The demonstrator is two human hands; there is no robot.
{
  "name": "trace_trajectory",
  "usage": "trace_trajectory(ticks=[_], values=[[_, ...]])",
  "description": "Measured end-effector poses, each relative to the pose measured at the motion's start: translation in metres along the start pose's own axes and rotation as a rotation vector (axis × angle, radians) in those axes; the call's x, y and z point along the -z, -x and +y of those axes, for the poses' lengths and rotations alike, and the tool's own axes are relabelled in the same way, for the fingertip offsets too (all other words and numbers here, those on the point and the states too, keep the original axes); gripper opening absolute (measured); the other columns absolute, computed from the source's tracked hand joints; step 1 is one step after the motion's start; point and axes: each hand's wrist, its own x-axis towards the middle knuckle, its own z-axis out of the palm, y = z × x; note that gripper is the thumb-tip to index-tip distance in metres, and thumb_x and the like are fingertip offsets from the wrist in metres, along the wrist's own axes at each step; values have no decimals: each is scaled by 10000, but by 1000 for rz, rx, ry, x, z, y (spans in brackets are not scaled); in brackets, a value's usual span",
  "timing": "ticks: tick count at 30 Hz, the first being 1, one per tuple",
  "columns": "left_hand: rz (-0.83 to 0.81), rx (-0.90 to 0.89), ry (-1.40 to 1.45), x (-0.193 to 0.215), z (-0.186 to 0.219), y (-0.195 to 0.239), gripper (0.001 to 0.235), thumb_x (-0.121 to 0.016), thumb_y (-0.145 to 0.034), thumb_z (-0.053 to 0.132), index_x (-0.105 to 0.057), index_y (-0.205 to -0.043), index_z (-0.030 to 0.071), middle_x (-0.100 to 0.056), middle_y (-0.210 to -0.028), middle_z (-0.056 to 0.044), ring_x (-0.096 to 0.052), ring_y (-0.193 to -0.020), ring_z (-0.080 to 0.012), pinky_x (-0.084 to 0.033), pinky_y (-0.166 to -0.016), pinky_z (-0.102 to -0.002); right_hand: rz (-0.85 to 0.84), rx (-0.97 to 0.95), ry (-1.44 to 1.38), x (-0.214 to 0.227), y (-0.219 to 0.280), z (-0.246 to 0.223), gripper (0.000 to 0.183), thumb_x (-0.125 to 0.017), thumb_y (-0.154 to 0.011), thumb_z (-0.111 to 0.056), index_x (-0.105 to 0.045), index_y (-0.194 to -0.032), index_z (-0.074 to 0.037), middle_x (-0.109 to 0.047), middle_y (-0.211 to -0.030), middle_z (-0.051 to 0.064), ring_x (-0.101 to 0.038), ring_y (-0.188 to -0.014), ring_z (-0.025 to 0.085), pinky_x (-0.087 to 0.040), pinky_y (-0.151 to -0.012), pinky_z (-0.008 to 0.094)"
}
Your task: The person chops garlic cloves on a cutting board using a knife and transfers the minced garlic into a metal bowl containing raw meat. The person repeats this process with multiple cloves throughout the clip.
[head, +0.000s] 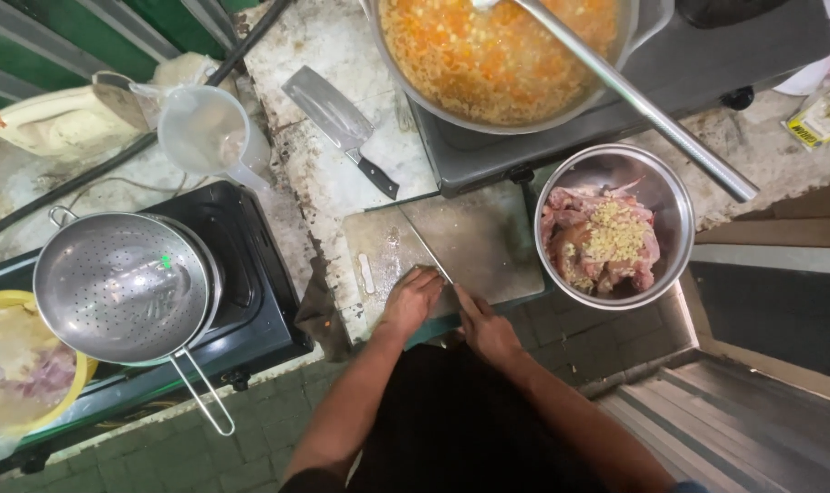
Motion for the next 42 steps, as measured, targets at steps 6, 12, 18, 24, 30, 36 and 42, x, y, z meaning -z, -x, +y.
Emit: trace_trajectory(ticks=[6,12,18,24,30,36,42], values=[[11,-50,25,-4,-4,1,159,-595,-950,140,-726,-883,80,-712,-923,-83,-675,-801,-272,-566,-752,-332,16,-21,-47,23,-2,-1,681,-542,-953,-271,-242,-1558,-362,-651,-1074,181,-706,-819,424,-595,-657,513],[11,-45,45,19,7,-20,168,-606,-951,115,-729,-861,45,-718,-894,-103,-676,-765,-284,-563,-738,-337,63,0,61,18,13,-6,648,-487,-957,-281,-240,-1555,-318,-650,-1095,240,-692,-795,472,-593,-647,574],[-6,-60,38,15,4,-14,212,-568,-977,125,-734,-869,50,-720,-880,-97,-685,-775,-275,-561,-727,-344,-16,8,-19,31,-4,-8,824,-666,-883,-238,-216,-1570,-292,-663,-1007,201,-716,-826,399,-604,-629,468],[3,-55,-29,11,1,-9,212,-558,-990,171,-741,-898,119,-721,-921,-33,-692,-838,-216,-558,-756,-288,-67,25,131,14,14,-9,766,-530,-969,-273,-77,-1587,-270,-664,-1018,194,-723,-858,375,-608,-664,455],[-41,-84,-24,-1,-10,4,221,-549,-983,181,-733,-906,86,-701,-889,-60,-678,-831,-251,-570,-801,-341,-121,3,31,66,-9,-46,1003,-712,-846,-153,-55,-1592,-288,-630,-1063,236,-704,-837,442,-602,-695,505],[1,-84,-29,-10,-12,14,228,-517,-995,178,-732,-979,103,-691,-958,-51,-671,-893,-256,-565,-851,-348,-71,-12,119,26,22,-15,773,-522,-975,-225,-66,-1597,-268,-664,-899,161,-725,-729,338,-581,-608,444],[-59,-72,-14,8,-6,0,233,-514,-996,161,-722,-926,82,-690,-920,-61,-675,-882,-249,-556,-798,-337,-140,21,-10,12,-19,-1,1054,-700,-868,-122,52,-1600,-229,-650,-1002,245,-707,-766,408,-576,-626,466]])
